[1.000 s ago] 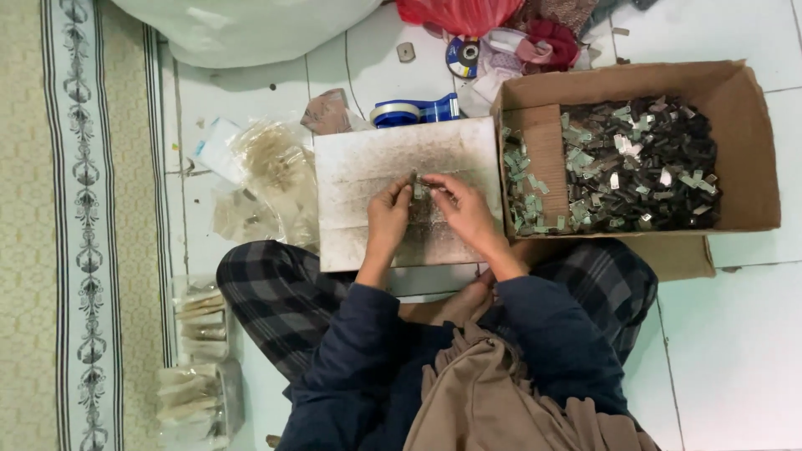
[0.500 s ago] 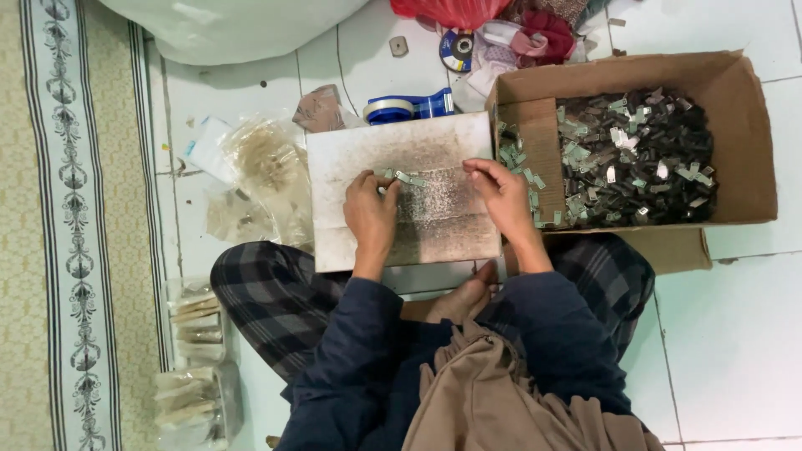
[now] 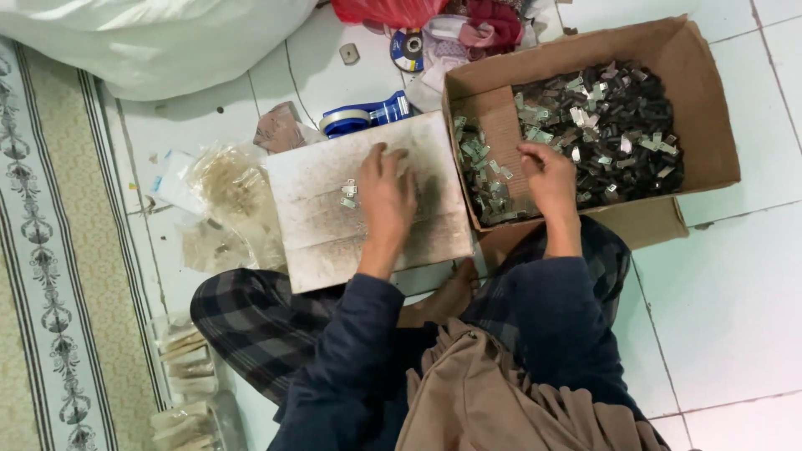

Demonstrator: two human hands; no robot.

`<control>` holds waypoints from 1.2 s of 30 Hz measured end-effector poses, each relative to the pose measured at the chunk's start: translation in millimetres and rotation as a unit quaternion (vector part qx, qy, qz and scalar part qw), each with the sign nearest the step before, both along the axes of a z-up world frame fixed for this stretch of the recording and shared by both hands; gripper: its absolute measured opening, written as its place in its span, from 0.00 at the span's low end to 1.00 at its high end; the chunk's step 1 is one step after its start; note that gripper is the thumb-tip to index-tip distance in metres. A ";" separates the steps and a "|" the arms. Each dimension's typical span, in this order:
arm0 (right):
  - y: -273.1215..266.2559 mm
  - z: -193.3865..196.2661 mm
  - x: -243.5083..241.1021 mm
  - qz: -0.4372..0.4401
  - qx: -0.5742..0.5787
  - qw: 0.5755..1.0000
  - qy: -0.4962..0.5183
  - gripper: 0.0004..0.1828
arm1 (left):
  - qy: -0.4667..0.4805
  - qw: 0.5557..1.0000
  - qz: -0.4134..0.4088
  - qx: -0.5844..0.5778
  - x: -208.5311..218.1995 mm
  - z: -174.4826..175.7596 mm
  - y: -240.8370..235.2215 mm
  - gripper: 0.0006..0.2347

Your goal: Picking small metal pieces from a box and arranging them on a board or placing them into small plastic bags.

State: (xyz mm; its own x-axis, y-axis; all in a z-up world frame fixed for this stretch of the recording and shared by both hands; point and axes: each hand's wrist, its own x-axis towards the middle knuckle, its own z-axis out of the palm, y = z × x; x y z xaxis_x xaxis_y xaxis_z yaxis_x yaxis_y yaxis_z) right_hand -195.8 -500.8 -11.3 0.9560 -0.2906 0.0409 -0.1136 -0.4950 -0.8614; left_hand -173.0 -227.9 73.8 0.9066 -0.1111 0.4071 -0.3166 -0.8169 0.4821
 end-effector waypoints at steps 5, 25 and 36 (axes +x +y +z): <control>-0.8 -47.4 7.1 0.039 -0.152 0.969 0.193 0.13 | 0.091 0.974 -0.165 0.125 -5.2 -61.0 -100.4 0.09; 25.4 21.4 5.3 0.200 -0.124 0.894 0.381 0.25 | -0.031 0.951 -0.076 0.298 -4.0 -221.9 -147.4 0.08; -11.2 -91.0 9.1 -0.024 0.193 0.960 0.200 0.18 | 0.357 0.907 -0.160 -0.157 27.6 -108.2 -118.1 0.10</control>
State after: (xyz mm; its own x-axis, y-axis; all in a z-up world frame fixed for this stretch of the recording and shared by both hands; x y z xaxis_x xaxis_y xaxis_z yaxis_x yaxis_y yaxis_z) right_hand -186.7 -512.0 -102.4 0.8582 -0.2539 -0.4461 -0.4880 -0.1340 -0.8625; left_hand -145.3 -346.1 -34.4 0.8929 -0.3961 -0.2140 -0.0288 -0.5247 0.8508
